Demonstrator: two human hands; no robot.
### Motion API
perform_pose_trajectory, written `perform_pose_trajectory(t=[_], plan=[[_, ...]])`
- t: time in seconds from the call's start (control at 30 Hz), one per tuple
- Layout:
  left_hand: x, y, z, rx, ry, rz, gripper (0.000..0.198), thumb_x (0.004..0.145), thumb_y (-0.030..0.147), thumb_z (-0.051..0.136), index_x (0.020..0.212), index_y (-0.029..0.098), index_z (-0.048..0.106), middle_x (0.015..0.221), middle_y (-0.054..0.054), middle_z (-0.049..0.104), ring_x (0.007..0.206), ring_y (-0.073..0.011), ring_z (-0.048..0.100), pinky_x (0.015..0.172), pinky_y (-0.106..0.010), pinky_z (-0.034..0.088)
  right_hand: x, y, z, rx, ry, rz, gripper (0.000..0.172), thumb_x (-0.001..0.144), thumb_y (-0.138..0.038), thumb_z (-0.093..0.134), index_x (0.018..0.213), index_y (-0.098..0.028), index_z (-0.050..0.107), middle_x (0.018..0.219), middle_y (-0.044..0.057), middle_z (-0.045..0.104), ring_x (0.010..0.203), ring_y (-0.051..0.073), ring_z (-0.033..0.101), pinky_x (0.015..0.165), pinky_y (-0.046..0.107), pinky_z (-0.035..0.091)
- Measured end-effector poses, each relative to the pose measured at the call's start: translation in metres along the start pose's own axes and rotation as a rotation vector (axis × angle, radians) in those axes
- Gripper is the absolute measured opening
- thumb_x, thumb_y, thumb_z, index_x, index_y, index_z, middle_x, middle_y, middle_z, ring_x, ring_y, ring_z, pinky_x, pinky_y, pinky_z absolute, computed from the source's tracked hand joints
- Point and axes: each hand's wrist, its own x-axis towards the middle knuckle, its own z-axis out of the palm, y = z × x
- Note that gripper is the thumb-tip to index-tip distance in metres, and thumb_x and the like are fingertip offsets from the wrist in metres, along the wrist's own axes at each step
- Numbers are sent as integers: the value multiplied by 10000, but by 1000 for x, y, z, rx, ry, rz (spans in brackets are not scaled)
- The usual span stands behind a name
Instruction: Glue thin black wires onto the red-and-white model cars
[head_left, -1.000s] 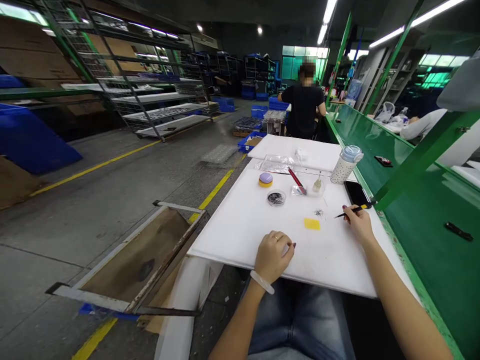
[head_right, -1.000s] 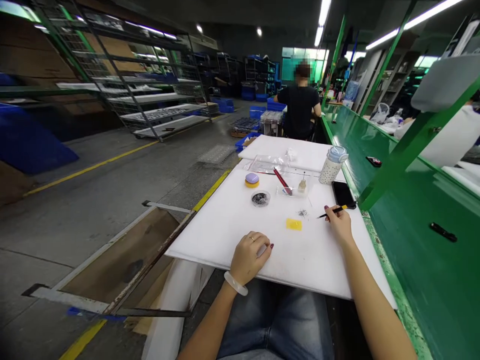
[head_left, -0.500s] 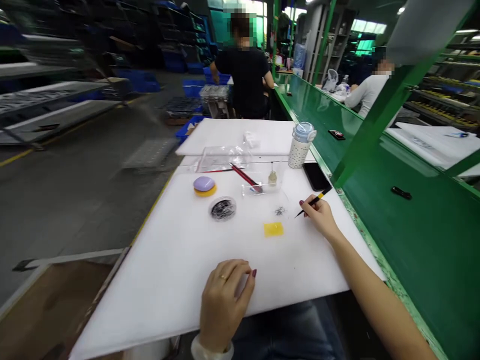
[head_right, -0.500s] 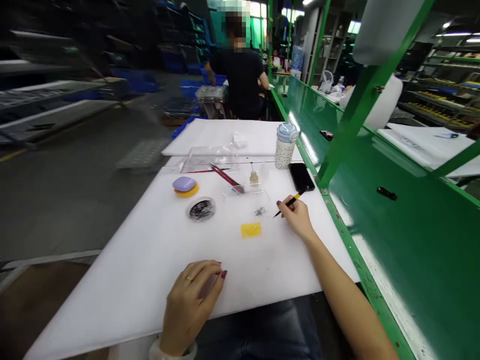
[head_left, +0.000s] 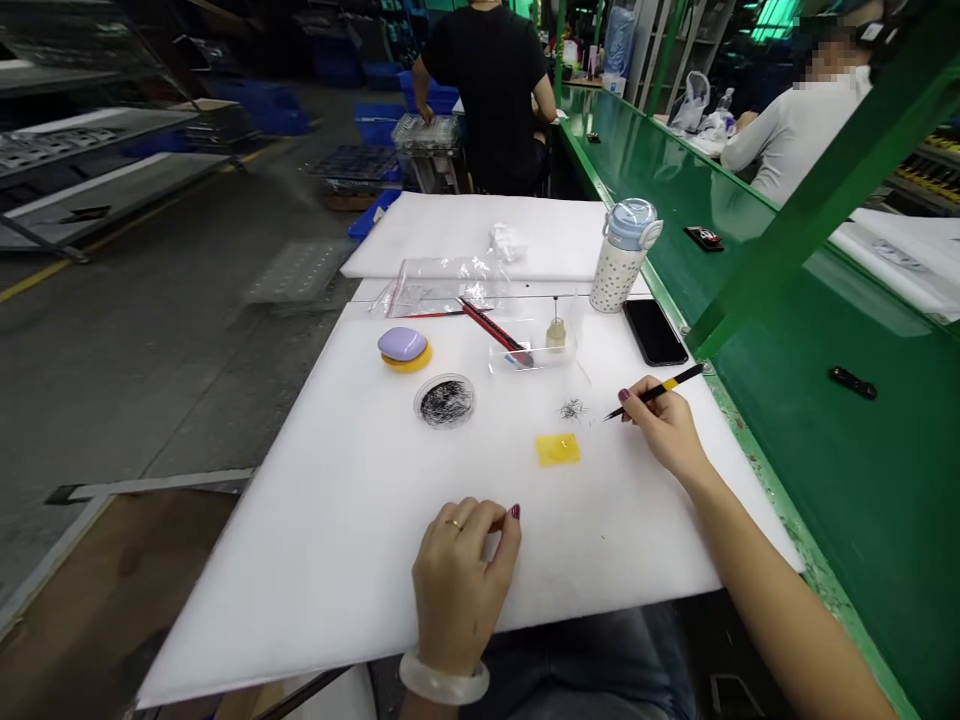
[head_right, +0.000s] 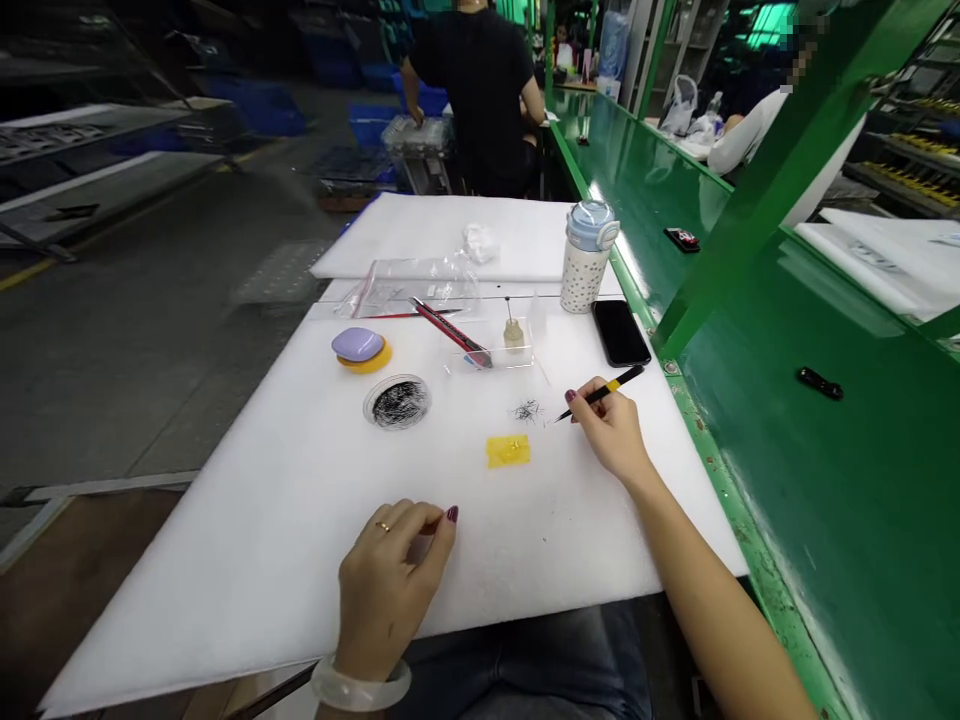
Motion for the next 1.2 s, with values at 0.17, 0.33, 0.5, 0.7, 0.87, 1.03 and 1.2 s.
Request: perform_pose_trajectory(t=[0.17, 0.33, 0.5, 0.7, 0.87, 1.03, 1.2], plan=[[-5, -3, -4, -140, 3, 13, 169, 983, 172, 583, 817, 203, 588, 741, 26, 595, 728, -141, 519, 685, -252, 447, 0, 2, 7, 44, 43, 83, 406, 752, -588, 739, 734, -223, 563, 591, 20, 658, 541, 148, 557, 556, 281, 387], [-5, -4, -7, -163, -13, 33, 155, 976, 154, 582, 830, 205, 588, 758, 24, 614, 748, -146, 531, 693, -265, 454, 2, 5, 17, 7, 134, 66, 340, 738, -486, 759, 702, -237, 530, 556, 6, 652, 533, 164, 605, 561, 283, 419], [-4, -4, -6, -149, -2, 36, 141, 976, 155, 592, 843, 202, 600, 765, 14, 622, 755, -153, 539, 693, -275, 461, 3, 3, 20, -35, 152, 55, 274, 757, -429, 725, 693, -241, 535, 553, -3, 643, 516, 163, 599, 545, 287, 428], [-4, -4, -8, -149, -17, 38, 143, 974, 155, 596, 839, 202, 606, 763, 11, 629, 753, -156, 543, 695, -284, 468, 3, -2, 21, -69, 145, 67, 250, 778, -408, 717, 712, -250, 535, 541, -7, 639, 505, 163, 579, 554, 305, 437], [-5, -4, -7, -148, -19, 28, 137, 970, 151, 601, 843, 200, 610, 768, 14, 628, 758, -152, 536, 709, -283, 460, 3, 1, 20, 14, 121, 89, 314, 772, -467, 747, 749, -246, 526, 543, -10, 641, 509, 167, 605, 549, 302, 444], [-5, -4, -7, -160, -22, 32, 129, 968, 140, 608, 854, 200, 613, 770, 20, 629, 766, -144, 537, 708, -268, 458, 4, 5, 20, 87, 78, 51, 382, 743, -543, 771, 770, -224, 562, 616, 16, 677, 564, 170, 653, 559, 291, 471], [-5, -3, -6, -153, -14, 31, 139, 971, 144, 603, 844, 201, 609, 762, 20, 628, 753, -147, 534, 695, -274, 459, 3, 2, 22, 45, 96, 77, 383, 733, -532, 787, 735, -230, 551, 567, 10, 664, 529, 169, 638, 538, 284, 464]])
